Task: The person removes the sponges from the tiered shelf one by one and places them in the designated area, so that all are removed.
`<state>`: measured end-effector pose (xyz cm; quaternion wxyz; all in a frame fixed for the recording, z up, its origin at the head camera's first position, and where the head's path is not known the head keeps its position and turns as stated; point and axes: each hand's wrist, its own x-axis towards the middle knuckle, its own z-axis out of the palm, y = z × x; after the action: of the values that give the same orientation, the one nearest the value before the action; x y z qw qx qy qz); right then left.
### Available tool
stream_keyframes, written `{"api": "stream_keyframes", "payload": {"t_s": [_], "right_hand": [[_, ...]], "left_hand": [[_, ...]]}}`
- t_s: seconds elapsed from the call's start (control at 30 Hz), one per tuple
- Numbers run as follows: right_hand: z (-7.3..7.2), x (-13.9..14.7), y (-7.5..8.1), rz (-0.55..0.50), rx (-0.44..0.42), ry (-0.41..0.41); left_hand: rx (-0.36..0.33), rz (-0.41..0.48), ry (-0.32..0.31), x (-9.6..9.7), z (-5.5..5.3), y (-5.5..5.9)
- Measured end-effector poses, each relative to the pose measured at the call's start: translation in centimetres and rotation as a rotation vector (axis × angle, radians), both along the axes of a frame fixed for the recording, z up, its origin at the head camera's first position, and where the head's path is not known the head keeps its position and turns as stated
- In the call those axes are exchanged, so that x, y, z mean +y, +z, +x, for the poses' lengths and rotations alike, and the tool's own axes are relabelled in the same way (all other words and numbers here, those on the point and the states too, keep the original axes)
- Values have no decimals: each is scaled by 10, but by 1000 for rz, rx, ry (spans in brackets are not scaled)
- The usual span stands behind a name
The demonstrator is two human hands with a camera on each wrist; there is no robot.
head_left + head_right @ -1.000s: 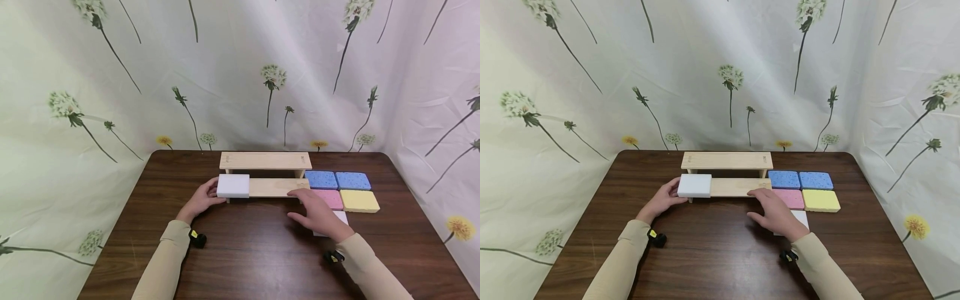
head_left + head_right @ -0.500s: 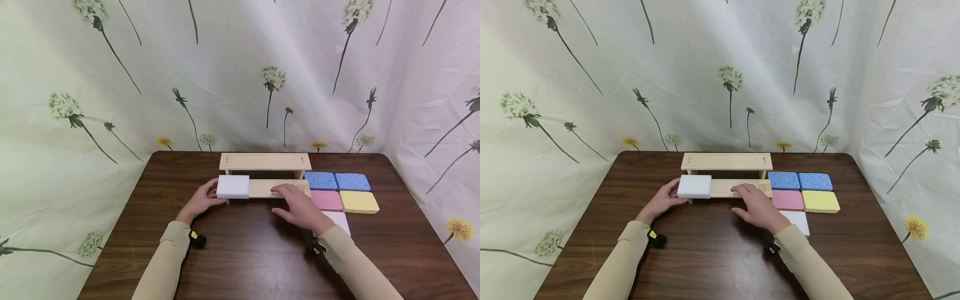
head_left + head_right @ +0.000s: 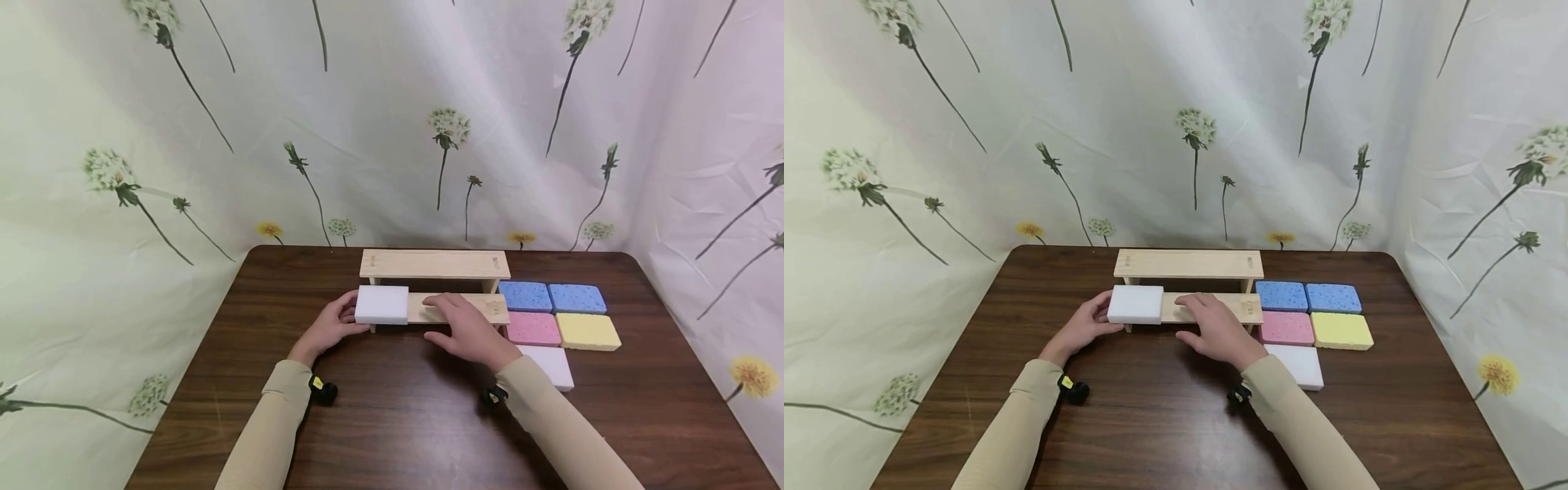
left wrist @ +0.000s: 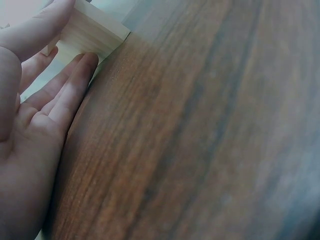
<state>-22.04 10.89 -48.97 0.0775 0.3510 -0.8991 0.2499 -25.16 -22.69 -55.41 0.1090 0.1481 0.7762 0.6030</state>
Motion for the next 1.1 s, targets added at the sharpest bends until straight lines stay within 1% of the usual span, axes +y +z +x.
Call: {"api": "stream_keyframes", "payload": {"t_s": [0.23, 0.4, 0.8, 1.0, 1.1], "right_hand": [[-8, -12, -1, 16, 19, 4], [-14, -21, 0, 44, 17, -4], [-20, -38, 1, 82, 14, -25], [-24, -47, 1, 108, -1, -17], [-25, -50, 0, 99, -8, -9]], "left_hand": [[-2, 1, -4, 0, 1, 1], [-7, -5, -4, 0, 1, 2], [2, -8, -3, 0, 1, 1], [3, -4, -4, 0, 1, -1], [0, -4, -2, -1, 1, -2]]}}
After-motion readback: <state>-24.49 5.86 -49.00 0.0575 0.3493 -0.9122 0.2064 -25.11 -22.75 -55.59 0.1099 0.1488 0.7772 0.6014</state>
